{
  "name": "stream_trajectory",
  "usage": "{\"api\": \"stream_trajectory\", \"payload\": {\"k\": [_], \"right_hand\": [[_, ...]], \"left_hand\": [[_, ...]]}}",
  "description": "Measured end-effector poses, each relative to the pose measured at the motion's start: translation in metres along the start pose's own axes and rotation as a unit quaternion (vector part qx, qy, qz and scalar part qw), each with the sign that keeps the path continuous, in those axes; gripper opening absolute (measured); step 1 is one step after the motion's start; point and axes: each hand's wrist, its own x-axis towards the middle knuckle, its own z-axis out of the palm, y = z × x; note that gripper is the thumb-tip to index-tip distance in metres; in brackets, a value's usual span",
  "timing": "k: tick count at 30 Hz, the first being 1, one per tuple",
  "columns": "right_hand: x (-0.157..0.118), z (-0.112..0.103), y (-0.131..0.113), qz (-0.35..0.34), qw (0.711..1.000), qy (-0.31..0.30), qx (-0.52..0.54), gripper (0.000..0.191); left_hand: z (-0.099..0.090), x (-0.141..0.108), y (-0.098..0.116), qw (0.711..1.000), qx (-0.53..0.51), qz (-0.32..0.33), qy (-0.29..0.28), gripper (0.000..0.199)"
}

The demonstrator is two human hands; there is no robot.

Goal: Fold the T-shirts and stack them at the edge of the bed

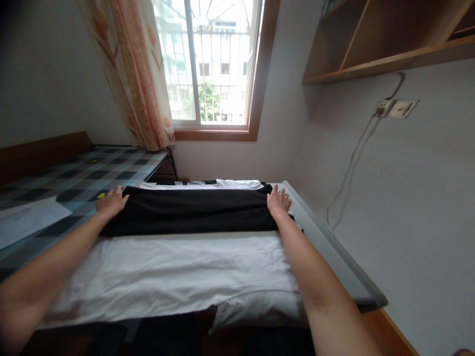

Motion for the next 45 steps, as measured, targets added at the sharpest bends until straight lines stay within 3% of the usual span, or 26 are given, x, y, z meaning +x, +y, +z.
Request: {"api": "stream_trajectory", "payload": {"k": [2,4,7,10,12,15,19,22,27,32,35,45], "right_hand": [[-0.003,-0.001,-0.003,-0.046,0.997,0.056,-0.008,0.045],[-0.007,0.001,-0.006,-0.106,0.992,0.064,-0.001,0.044],[-0.010,0.009,-0.012,-0.167,0.986,-0.006,0.005,0.053],[-0.008,0.019,-0.014,-0.155,0.980,-0.121,0.001,0.066],[-0.005,0.025,-0.013,-0.136,0.976,-0.170,0.002,0.074],[0.000,0.028,-0.012,-0.127,0.975,-0.185,0.002,0.079],[0.001,0.026,-0.014,-0.123,0.978,-0.169,-0.017,0.077],[-0.008,0.023,-0.023,-0.132,0.984,-0.114,-0.037,0.071],[-0.039,0.017,-0.056,-0.243,0.969,-0.036,0.005,0.069],[-0.055,0.019,-0.076,-0.303,0.944,-0.123,0.054,0.072],[-0.047,0.022,-0.066,-0.292,0.944,-0.143,0.053,0.070],[-0.018,0.027,0.003,-0.182,0.974,-0.139,0.000,0.067]], "left_hand": [[0.001,-0.002,0.009,0.998,0.017,0.006,0.061,0.053],[0.003,-0.005,0.024,0.994,0.010,0.067,0.084,0.053],[0.009,-0.016,0.059,0.975,-0.047,0.208,0.062,0.053],[0.019,-0.033,0.098,0.941,-0.095,0.322,0.030,0.056],[0.027,-0.045,0.118,0.926,-0.095,0.365,-0.012,0.057],[0.036,-0.056,0.134,0.922,-0.073,0.374,-0.067,0.060],[0.041,-0.058,0.134,0.925,-0.065,0.367,-0.071,0.064],[0.041,-0.057,0.133,0.925,-0.063,0.368,-0.065,0.064],[0.040,-0.058,0.135,0.927,-0.058,0.364,-0.065,0.064],[0.039,-0.059,0.135,0.927,-0.062,0.364,-0.068,0.064],[0.037,-0.060,0.134,0.927,-0.064,0.364,-0.063,0.064],[0.038,-0.061,0.134,0.928,-0.070,0.362,-0.058,0.065]]}}
